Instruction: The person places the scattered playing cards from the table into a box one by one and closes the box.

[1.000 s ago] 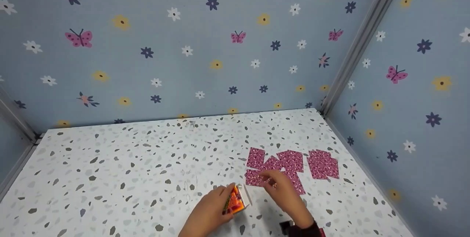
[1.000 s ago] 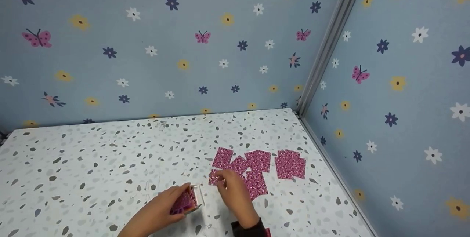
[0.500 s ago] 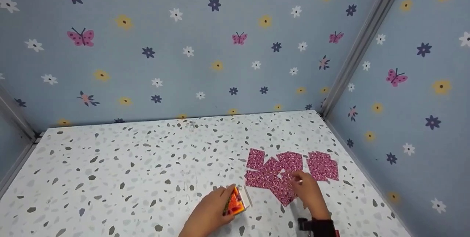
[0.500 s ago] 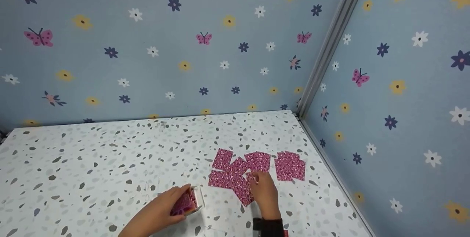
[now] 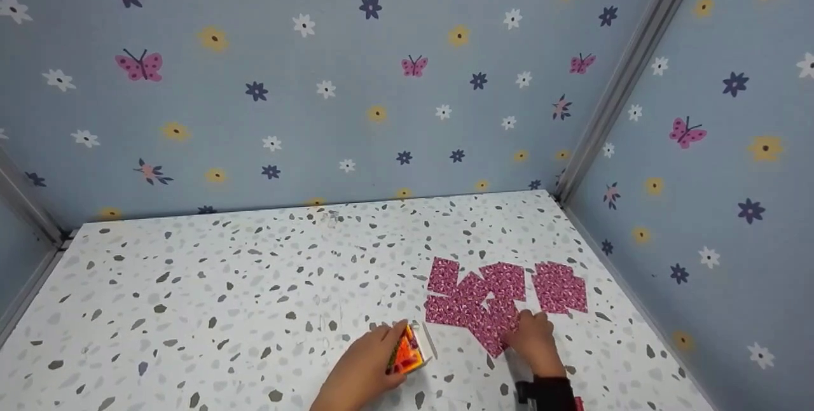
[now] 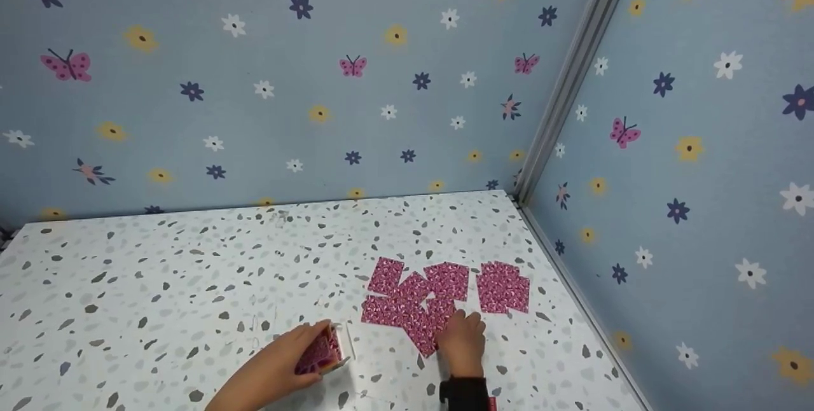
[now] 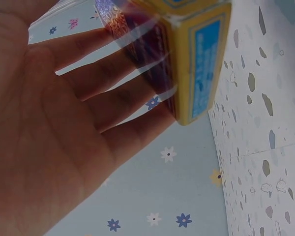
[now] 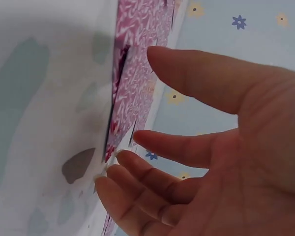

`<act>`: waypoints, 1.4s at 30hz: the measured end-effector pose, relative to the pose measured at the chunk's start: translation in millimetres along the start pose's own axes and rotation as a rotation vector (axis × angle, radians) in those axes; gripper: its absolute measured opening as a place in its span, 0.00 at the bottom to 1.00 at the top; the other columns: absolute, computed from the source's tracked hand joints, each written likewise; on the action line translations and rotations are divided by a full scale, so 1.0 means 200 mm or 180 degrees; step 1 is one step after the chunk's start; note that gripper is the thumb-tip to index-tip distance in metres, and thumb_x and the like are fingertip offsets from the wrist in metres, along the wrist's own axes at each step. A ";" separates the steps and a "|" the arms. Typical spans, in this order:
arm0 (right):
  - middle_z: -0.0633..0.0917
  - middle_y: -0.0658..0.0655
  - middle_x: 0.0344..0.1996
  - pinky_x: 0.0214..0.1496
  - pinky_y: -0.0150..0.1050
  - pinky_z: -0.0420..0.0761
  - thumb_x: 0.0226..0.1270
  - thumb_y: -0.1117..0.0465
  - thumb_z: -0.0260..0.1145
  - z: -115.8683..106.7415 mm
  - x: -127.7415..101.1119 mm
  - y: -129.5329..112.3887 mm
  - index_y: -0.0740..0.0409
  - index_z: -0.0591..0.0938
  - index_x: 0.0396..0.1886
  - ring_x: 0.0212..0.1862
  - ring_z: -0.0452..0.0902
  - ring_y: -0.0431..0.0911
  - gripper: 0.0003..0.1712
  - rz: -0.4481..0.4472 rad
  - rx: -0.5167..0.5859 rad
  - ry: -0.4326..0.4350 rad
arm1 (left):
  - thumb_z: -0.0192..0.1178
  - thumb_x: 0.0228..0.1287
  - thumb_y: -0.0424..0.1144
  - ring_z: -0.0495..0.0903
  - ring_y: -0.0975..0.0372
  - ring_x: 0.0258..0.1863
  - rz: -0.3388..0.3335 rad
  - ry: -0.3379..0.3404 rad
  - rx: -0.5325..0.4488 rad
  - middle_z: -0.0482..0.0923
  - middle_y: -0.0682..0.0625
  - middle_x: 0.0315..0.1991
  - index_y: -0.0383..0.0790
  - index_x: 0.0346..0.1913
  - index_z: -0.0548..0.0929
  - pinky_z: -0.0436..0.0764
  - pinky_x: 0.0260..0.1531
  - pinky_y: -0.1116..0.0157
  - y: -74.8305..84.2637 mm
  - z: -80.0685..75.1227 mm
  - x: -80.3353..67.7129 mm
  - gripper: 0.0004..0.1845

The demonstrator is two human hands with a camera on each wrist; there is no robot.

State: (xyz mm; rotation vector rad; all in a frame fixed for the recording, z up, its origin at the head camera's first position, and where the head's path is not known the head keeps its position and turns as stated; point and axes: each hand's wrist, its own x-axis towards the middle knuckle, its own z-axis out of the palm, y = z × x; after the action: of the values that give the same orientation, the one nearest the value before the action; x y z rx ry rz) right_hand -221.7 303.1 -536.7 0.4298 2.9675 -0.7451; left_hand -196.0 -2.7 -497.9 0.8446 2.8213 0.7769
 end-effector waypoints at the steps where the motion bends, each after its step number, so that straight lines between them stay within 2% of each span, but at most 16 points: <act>1: 0.70 0.76 0.42 0.45 0.57 0.73 0.50 0.61 0.67 0.00 0.00 0.00 0.76 0.74 0.42 0.45 0.67 0.66 0.24 0.0009 -0.0023 0.0000 | 0.69 0.49 0.46 0.77 0.53 0.46 0.0001 0.0005 -0.0002 0.76 0.42 0.51 0.38 0.66 0.66 0.77 0.50 0.56 0.00 0.00 0.00 0.40; 7: 0.69 0.76 0.41 0.44 0.56 0.73 0.51 0.61 0.68 0.01 0.00 0.01 0.77 0.71 0.47 0.45 0.66 0.66 0.28 0.0050 -0.0060 -0.0034 | 0.69 0.48 0.46 0.76 0.59 0.38 0.0015 0.0030 -0.0028 0.77 0.44 0.47 0.38 0.66 0.66 0.78 0.42 0.61 0.00 -0.01 -0.01 0.41; 13: 0.70 0.79 0.41 0.47 0.61 0.73 0.51 0.63 0.67 0.00 0.01 0.02 0.79 0.69 0.47 0.47 0.67 0.71 0.29 0.0211 0.0049 -0.0120 | 0.68 0.50 0.46 0.77 0.54 0.47 -0.0064 -0.0031 -0.0063 0.76 0.42 0.52 0.39 0.67 0.65 0.77 0.51 0.55 0.01 0.00 -0.01 0.41; 17: 0.73 0.80 0.40 0.48 0.62 0.74 0.53 0.63 0.65 0.00 0.01 0.03 0.82 0.67 0.47 0.45 0.71 0.72 0.29 0.0264 0.0055 -0.0179 | 0.68 0.51 0.46 0.76 0.51 0.51 -0.0119 -0.0102 -0.0078 0.75 0.42 0.54 0.39 0.67 0.65 0.75 0.55 0.53 0.01 0.00 0.00 0.40; 19: 0.75 0.78 0.38 0.46 0.59 0.75 0.52 0.65 0.64 0.00 0.01 0.04 0.82 0.67 0.46 0.43 0.74 0.69 0.28 0.0252 0.0142 -0.0180 | 0.68 0.51 0.46 0.76 0.50 0.52 -0.0126 -0.0123 -0.0063 0.75 0.42 0.55 0.39 0.66 0.66 0.74 0.56 0.52 0.01 0.00 0.00 0.39; 22: 0.77 0.72 0.33 0.39 0.52 0.78 0.50 0.66 0.62 -0.01 0.01 0.04 0.81 0.67 0.44 0.36 0.76 0.60 0.25 0.0170 0.0366 -0.0202 | 0.68 0.51 0.47 0.76 0.50 0.53 -0.0091 -0.0114 -0.0009 0.75 0.42 0.54 0.38 0.66 0.66 0.74 0.56 0.52 0.01 -0.01 0.00 0.39; 27: 0.72 0.57 0.21 0.22 0.37 0.70 0.53 0.68 0.58 -0.02 0.00 0.04 0.70 0.69 0.35 0.21 0.67 0.46 0.11 0.0203 0.0812 -0.0334 | 0.69 0.50 0.47 0.77 0.50 0.50 -0.0020 -0.0044 0.0028 0.76 0.42 0.53 0.38 0.65 0.67 0.76 0.54 0.53 0.01 -0.01 0.00 0.40; 29: 0.70 0.54 0.17 0.18 0.34 0.66 0.56 0.68 0.55 -0.03 0.00 0.04 0.64 0.68 0.31 0.17 0.64 0.44 0.05 0.0237 0.0931 -0.0360 | 0.69 0.50 0.47 0.77 0.50 0.50 -0.0014 -0.0024 0.0010 0.76 0.42 0.52 0.38 0.66 0.66 0.76 0.53 0.53 0.01 -0.01 0.00 0.40; 31: 0.70 0.53 0.17 0.17 0.33 0.65 0.60 0.68 0.53 -0.04 0.00 0.04 0.62 0.67 0.29 0.16 0.63 0.43 0.03 0.0231 0.0997 -0.0399 | 0.69 0.50 0.47 0.77 0.50 0.50 -0.0023 -0.0023 -0.0011 0.76 0.42 0.53 0.38 0.66 0.66 0.76 0.53 0.53 0.01 0.00 0.00 0.40; 36: 0.73 0.56 0.23 0.23 0.34 0.68 0.67 0.67 0.51 -0.08 -0.01 0.02 0.65 0.68 0.35 0.23 0.70 0.44 0.04 0.0184 0.1051 -0.0481 | 0.69 0.49 0.47 0.77 0.51 0.49 -0.0026 -0.0022 -0.0017 0.76 0.42 0.53 0.39 0.66 0.66 0.76 0.53 0.53 0.01 0.00 0.00 0.41; 42: 0.75 0.60 0.29 0.32 0.40 0.77 0.67 0.67 0.52 -0.11 -0.02 0.01 0.69 0.70 0.41 0.30 0.79 0.49 0.08 0.0130 0.1242 -0.0385 | 0.69 0.50 0.47 0.76 0.49 0.51 -0.0051 -0.0065 -0.0009 0.75 0.41 0.54 0.39 0.66 0.66 0.75 0.54 0.52 0.01 0.00 0.00 0.40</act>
State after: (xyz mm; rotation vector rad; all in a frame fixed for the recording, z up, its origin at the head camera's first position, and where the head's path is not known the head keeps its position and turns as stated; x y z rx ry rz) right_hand -216.9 313.7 -517.8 0.4421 2.6890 -1.3003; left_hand -194.6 -1.1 -496.9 0.8237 2.8049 0.7654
